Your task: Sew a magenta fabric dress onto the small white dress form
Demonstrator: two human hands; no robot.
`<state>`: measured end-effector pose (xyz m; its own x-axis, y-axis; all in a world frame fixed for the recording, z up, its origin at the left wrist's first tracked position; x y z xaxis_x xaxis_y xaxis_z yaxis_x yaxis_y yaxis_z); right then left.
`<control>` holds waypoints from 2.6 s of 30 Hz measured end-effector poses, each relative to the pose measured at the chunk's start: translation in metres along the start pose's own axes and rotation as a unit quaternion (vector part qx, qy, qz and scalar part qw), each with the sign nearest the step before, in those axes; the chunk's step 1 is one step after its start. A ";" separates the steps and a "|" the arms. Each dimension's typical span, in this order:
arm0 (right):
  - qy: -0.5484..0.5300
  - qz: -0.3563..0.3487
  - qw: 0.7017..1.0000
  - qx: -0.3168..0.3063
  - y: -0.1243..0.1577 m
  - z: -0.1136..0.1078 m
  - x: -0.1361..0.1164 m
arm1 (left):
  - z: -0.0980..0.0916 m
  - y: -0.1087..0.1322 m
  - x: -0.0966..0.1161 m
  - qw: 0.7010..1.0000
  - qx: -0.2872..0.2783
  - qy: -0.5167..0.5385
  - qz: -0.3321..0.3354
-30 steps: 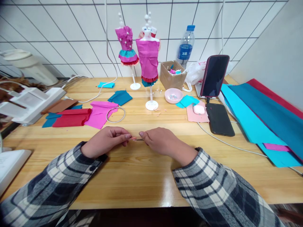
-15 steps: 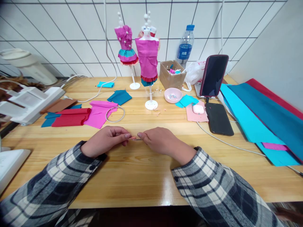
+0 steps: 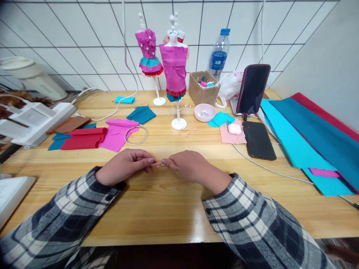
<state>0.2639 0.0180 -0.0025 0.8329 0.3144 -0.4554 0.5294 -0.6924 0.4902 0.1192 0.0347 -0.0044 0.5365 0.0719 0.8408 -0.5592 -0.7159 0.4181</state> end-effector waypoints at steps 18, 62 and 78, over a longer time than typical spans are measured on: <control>0.066 0.101 0.979 0.163 0.008 -0.033 0.036 | -0.010 0.002 -0.002 0.989 0.062 0.118 0.069; -0.095 -0.090 0.953 0.274 0.008 -0.025 -0.011 | 0.004 0.001 0.019 0.983 0.072 -0.096 0.140; -0.045 -0.107 0.954 0.278 0.013 -0.024 -0.019 | 0.006 0.001 0.021 0.980 0.051 -0.124 0.147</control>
<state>0.2590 0.0190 0.0304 0.6851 0.4477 -0.5746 0.4981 -0.8635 -0.0790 0.1338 0.0315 0.0121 0.5065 -0.3097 0.8047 -0.6527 -0.7475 0.1231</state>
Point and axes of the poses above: each hand's wrist, its own y-axis away from the middle knuckle, its own z-axis out of the palm, x = y × z, the point moved 8 cm from there along -y, towards the middle knuckle, and after that the axes turned 12 degrees about -x, right-handed, at the moved point
